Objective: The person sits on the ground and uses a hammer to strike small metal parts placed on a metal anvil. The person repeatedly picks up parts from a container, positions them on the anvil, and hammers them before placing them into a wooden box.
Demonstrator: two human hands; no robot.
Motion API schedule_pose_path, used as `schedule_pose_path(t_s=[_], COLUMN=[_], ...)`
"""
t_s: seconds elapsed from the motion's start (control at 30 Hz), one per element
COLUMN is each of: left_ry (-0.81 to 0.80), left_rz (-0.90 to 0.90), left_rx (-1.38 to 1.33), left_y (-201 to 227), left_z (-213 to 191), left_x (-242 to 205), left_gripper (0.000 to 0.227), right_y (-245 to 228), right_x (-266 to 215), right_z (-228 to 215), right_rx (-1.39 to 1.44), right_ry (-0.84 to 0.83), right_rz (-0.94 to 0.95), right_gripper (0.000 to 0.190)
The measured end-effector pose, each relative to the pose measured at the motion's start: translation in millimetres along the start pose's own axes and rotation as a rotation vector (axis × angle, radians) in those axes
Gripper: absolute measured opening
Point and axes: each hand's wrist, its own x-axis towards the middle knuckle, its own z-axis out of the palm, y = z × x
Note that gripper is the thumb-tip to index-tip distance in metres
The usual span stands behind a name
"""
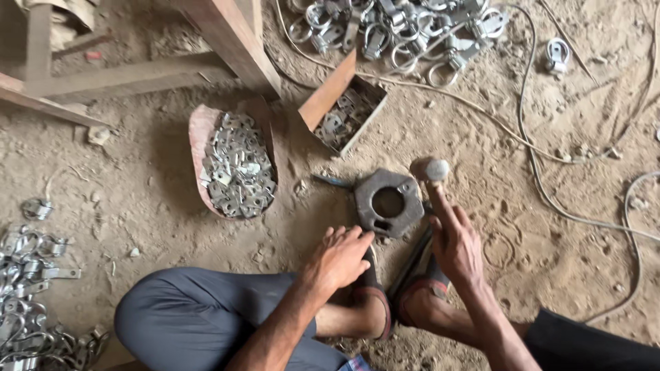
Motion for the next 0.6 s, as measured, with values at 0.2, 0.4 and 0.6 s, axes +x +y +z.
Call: schedule_pose_path(t_s=[0.2, 0.4, 0.6], left_ry=[0.006, -0.018, -0.036], left_rz=[-0.016, 0.023, 0.061], left_rx=[0.026, 0.054, 0.082], left_y=[-4.5, 2.4, 10.2], left_z=[6.9, 5.2, 8.9], left_x=[2.7, 1.0, 2.2], left_gripper=[0.063, 0.059, 0.055], right_y=[-7.3, 10.9, 25.0], right_x=[0.4, 4.1, 3.6], right_z=[7.0, 11.6, 20.4], right_rx=[-0.065, 0.064, 0.135], right_ry=[-0.205, -0.139, -0.082], right_rz=[0.109, 0.054, -0.009], right_gripper=[0.070, 0.071, 0.067])
